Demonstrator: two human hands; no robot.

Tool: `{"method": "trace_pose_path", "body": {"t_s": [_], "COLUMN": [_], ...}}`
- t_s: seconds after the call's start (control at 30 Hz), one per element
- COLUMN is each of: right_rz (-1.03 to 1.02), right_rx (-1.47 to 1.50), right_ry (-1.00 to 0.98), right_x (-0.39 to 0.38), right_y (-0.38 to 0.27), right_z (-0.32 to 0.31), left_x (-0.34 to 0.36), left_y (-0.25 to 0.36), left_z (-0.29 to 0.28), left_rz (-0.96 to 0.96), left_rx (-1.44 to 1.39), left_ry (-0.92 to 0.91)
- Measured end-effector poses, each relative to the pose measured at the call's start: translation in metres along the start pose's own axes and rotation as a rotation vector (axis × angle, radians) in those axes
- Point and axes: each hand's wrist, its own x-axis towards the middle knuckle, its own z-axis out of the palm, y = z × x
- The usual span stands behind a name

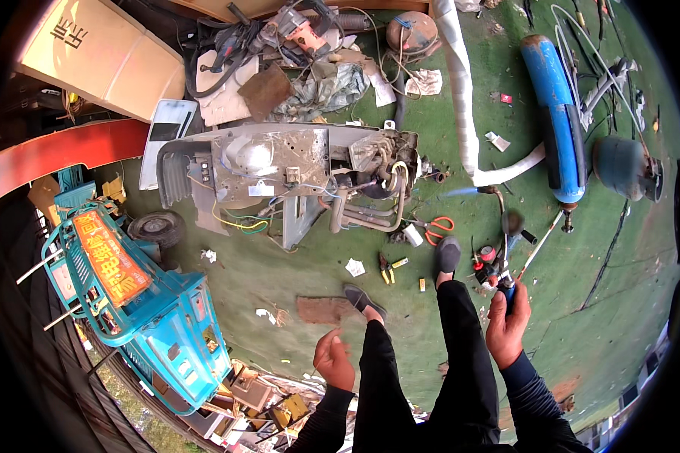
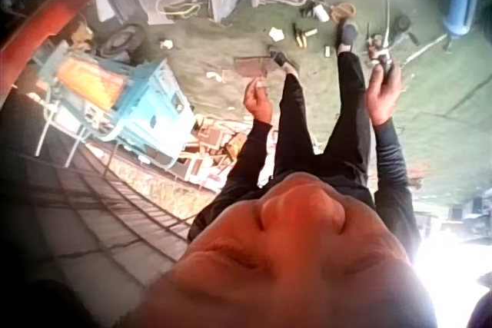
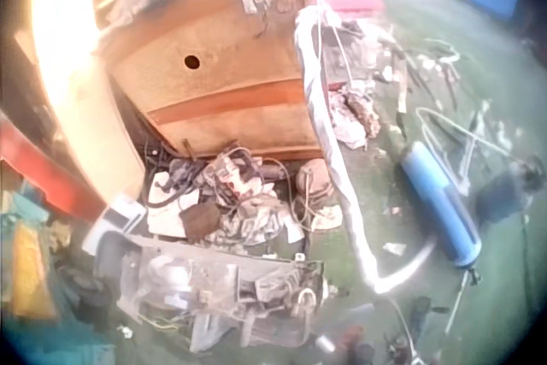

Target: The person uses a lighter to heat and remove a plastic tube from a disassembled appliance, then uses pliers to pull and adjust wires and components within the unit. The person works on the appliance while squatting on the floor.

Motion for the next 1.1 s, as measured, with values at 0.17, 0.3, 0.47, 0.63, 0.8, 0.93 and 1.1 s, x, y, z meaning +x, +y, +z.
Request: {"method": "trace_pose_path", "body": {"t_s": [0.17,0.3,0.47,0.63,0.8,0.93,1.1], "right_rz": [-0.013,-0.046,0.006,-0.146,-0.233,-0.206,-0.135], "right_rx": [0.134,-0.068,-0.091,-0.036,-0.08,-0.118,-0.109], "right_ry": [0.167,0.103,-0.127,-0.232,-0.377,-0.441,-0.463], "right_x": [0.033,0.045,0.04,0.041,0.05,0.051,0.06], "right_y": [0.019,0.034,0.033,0.028,0.019,0.025,0.007], "right_z": [-0.015,-0.037,-0.038,-0.013,0.008,0.033,0.078], "left_x": [0.0,0.0,0.01,0.018,0.019,0.033,0.057], "left_y": [0.021,0.02,0.03,0.043,0.055,0.053,0.055], "left_z": [0.012,0.017,0.03,0.037,0.035,0.036,0.032], "left_rz": [-0.011,0.006,-0.025,-0.016,-0.013,0.008,0.092], "left_rx": [0.064,0.134,0.185,0.175,0.188,0.163,0.159], "left_ry": [0.004,0.001,0.037,0.045,0.077,0.111,0.156]}}
